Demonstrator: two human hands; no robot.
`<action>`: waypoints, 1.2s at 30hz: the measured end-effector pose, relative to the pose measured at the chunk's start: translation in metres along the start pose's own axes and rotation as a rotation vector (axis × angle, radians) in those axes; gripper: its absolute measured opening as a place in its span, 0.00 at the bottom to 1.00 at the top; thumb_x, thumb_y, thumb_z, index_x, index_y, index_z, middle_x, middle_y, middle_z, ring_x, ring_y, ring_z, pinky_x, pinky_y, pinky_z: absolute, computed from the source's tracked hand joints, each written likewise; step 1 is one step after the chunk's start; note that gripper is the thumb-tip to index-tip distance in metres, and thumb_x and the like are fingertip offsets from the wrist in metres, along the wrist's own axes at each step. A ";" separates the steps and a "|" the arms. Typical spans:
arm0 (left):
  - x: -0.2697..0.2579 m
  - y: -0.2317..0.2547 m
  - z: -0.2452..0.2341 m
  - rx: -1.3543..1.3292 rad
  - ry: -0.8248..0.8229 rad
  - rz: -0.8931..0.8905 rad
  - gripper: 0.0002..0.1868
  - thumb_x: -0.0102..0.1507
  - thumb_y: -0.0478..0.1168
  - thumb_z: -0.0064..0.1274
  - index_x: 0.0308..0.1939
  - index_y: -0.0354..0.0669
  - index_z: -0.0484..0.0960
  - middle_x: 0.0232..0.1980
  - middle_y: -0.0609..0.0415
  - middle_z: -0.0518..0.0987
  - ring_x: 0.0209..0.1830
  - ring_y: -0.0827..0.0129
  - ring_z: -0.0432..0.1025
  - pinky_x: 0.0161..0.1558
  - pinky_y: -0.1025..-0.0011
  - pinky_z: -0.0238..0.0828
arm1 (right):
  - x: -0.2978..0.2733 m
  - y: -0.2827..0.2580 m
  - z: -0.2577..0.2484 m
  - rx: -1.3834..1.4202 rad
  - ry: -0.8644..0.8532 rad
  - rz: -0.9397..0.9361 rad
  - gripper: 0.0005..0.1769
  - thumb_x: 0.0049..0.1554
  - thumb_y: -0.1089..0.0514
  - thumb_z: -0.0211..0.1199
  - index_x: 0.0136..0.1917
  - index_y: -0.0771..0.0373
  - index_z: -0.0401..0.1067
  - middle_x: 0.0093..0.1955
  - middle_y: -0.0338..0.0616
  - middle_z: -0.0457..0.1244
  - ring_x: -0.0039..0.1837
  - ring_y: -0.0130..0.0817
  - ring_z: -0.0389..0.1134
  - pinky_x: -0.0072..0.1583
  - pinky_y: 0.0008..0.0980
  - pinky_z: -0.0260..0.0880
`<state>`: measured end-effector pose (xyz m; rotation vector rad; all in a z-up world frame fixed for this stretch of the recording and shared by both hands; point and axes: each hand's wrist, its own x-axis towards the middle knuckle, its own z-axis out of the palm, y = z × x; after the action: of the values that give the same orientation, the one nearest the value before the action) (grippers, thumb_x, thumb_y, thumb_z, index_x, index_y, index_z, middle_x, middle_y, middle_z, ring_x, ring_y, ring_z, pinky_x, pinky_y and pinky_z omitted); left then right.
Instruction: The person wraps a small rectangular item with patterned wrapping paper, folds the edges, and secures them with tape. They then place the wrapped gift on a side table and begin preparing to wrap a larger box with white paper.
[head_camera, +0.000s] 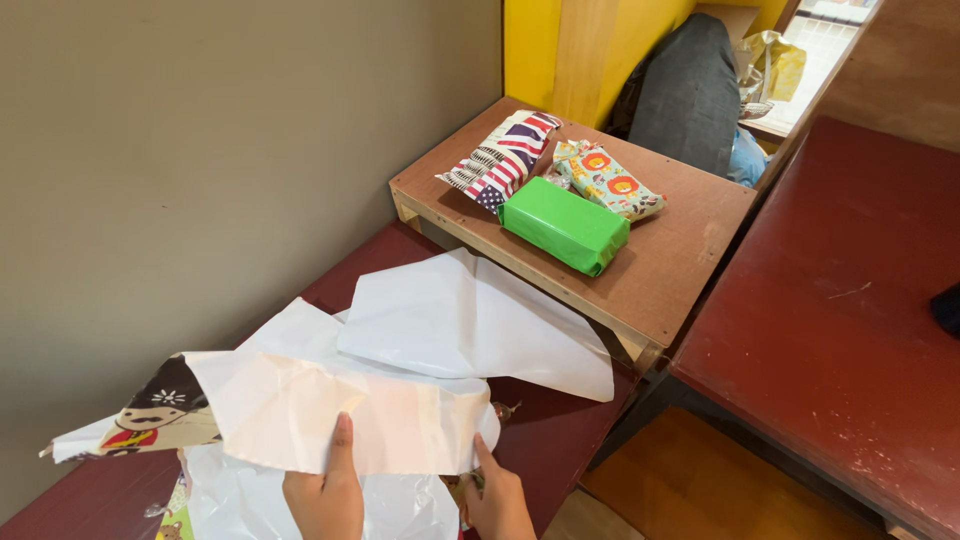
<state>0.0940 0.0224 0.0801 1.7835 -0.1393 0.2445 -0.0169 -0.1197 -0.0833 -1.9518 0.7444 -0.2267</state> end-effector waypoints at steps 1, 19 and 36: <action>0.001 -0.002 -0.001 -0.035 0.004 0.000 0.18 0.67 0.40 0.56 0.55 0.28 0.81 0.55 0.47 0.84 0.53 0.65 0.77 0.55 0.69 0.70 | 0.002 0.004 0.002 0.025 0.036 -0.006 0.39 0.55 0.62 0.66 0.77 0.64 0.56 0.46 0.55 0.72 0.50 0.43 0.78 0.52 0.32 0.76; -0.028 0.038 0.049 -0.095 -0.408 0.008 0.22 0.67 0.40 0.46 0.64 0.38 0.74 0.52 0.43 0.86 0.53 0.59 0.82 0.53 0.66 0.75 | 0.042 0.052 0.046 0.611 0.140 0.219 0.46 0.47 0.62 0.73 0.75 0.64 0.58 0.68 0.51 0.66 0.68 0.36 0.70 0.66 0.32 0.72; -0.003 0.001 0.011 0.027 -0.146 -0.046 0.25 0.68 0.44 0.44 0.65 0.33 0.72 0.51 0.41 0.85 0.49 0.57 0.82 0.49 0.67 0.74 | 0.083 -0.036 -0.103 -0.696 0.136 -0.253 0.32 0.50 0.60 0.66 0.69 0.57 0.69 0.77 0.55 0.50 0.78 0.51 0.47 0.75 0.53 0.49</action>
<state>0.0922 0.0113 0.0782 1.8294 -0.2000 0.0838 0.0161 -0.2341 -0.0147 -2.7209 0.7189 -0.2798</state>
